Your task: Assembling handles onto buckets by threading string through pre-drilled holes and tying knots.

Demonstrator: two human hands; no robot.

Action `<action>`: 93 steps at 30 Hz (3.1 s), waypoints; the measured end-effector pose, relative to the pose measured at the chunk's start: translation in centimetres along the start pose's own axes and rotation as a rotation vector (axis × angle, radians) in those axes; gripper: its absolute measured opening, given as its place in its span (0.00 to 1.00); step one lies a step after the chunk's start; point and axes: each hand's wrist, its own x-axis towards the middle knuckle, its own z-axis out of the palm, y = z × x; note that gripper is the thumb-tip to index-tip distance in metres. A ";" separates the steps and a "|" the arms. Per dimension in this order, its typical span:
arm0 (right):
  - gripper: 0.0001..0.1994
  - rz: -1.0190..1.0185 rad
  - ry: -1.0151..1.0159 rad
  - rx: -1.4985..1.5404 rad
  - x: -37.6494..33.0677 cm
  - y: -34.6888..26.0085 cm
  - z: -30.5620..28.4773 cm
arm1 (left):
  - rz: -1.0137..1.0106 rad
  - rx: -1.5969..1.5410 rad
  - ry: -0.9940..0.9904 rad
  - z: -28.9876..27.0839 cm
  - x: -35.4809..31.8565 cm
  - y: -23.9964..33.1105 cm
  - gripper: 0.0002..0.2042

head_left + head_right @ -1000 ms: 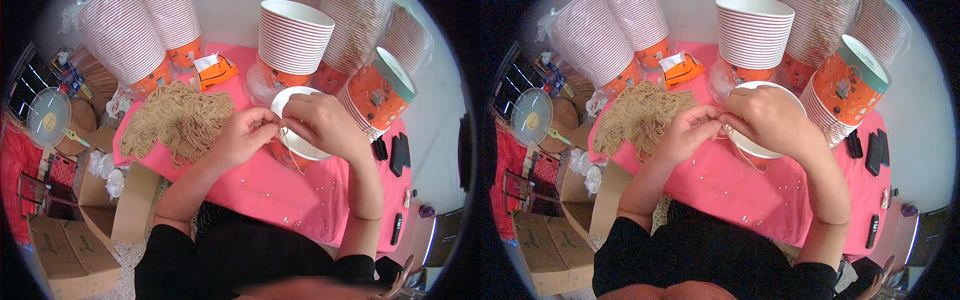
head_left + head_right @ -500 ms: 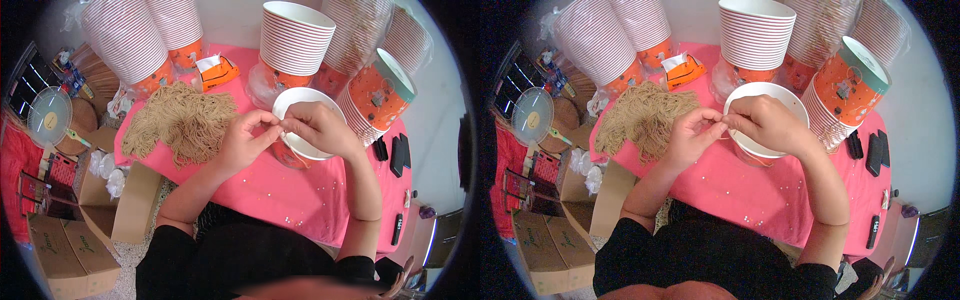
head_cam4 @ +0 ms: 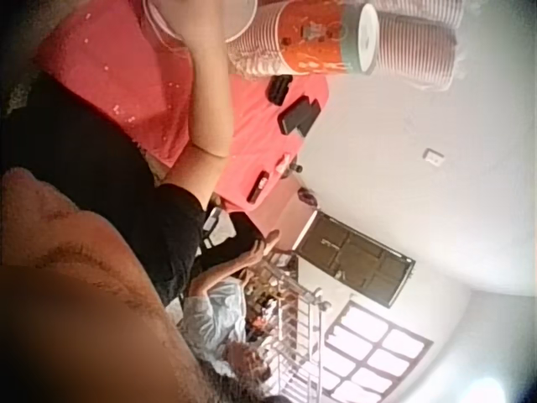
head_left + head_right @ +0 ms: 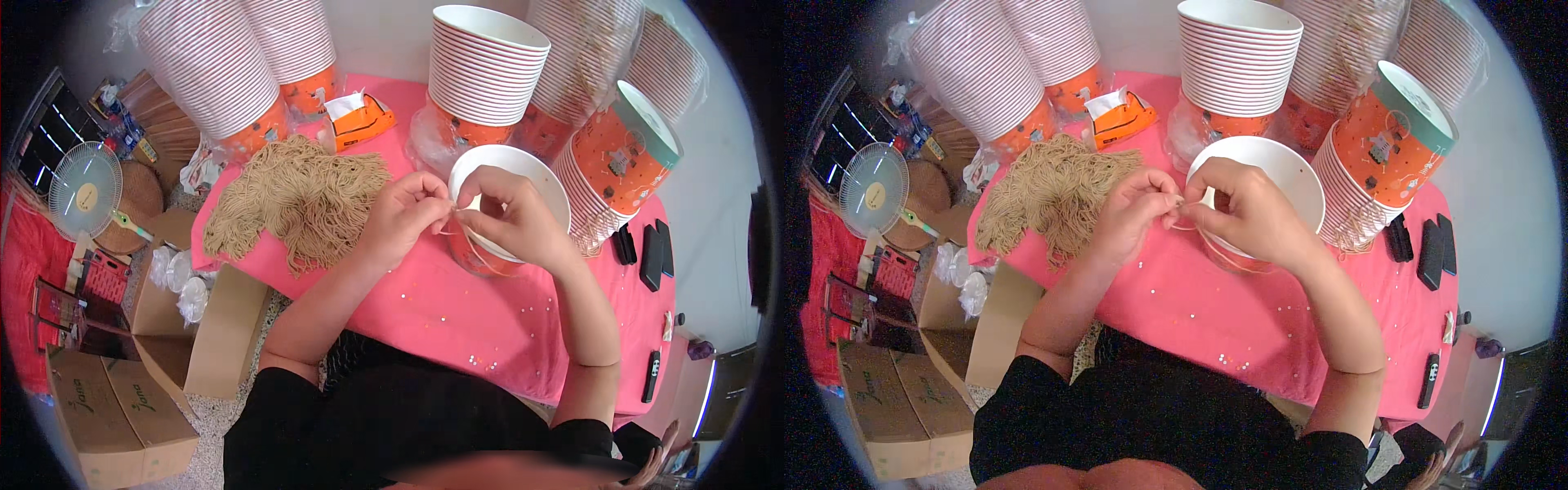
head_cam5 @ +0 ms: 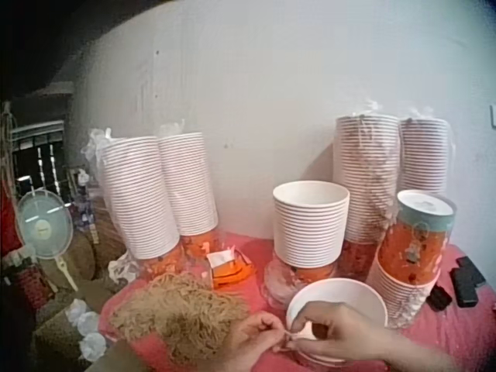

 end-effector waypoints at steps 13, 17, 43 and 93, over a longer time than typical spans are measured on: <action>0.02 -0.114 0.152 0.046 -0.5 0.1 0.8 | -0.227 -0.434 -0.159 -0.7 0.2 0.1 0.02; 0.03 -0.195 0.200 -0.034 -0.5 -0.2 1.1 | -0.210 -0.331 -0.133 -0.2 0.0 0.2 0.02; 0.02 -0.151 0.202 -0.134 -1.7 -0.3 -0.3 | 0.057 0.198 -0.057 1.0 -0.5 0.9 0.08; 0.05 -0.119 0.295 -0.201 -3.1 -1.3 -0.8 | 0.465 0.508 -0.063 2.7 0.7 2.1 0.04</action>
